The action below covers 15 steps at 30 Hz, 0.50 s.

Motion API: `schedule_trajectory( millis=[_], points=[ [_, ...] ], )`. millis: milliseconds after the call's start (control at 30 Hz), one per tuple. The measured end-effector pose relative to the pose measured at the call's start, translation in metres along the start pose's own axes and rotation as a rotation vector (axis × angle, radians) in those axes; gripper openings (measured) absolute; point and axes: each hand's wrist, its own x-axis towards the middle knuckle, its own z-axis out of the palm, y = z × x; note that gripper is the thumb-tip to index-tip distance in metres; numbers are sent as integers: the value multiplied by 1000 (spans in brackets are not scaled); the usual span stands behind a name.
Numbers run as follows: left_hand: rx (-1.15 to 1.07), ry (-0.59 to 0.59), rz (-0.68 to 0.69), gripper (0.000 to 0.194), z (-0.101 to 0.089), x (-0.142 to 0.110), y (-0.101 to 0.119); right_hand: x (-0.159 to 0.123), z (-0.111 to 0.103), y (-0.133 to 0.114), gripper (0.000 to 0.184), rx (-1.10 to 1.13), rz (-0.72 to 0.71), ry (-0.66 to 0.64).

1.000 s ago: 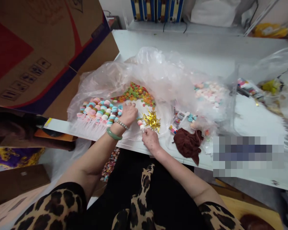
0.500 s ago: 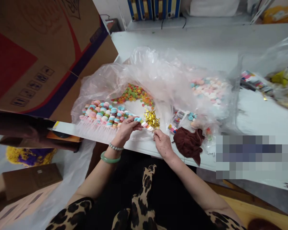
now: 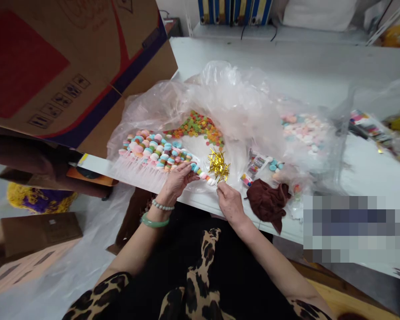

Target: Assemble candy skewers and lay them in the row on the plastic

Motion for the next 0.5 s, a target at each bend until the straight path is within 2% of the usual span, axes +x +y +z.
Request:
schedule_trajectory(
  millis=[267, 367, 500],
  points=[
    [73, 104, 47, 42, 5, -4, -16, 4, 11, -4, 14, 96, 58, -52],
    [99, 119, 76, 46, 7, -6, -16, 5, 13, -1, 14, 123, 86, -96],
    [100, 148, 38, 48, 8, -5, -13, 6, 15, 1, 15, 156, 114, -170]
  ],
)
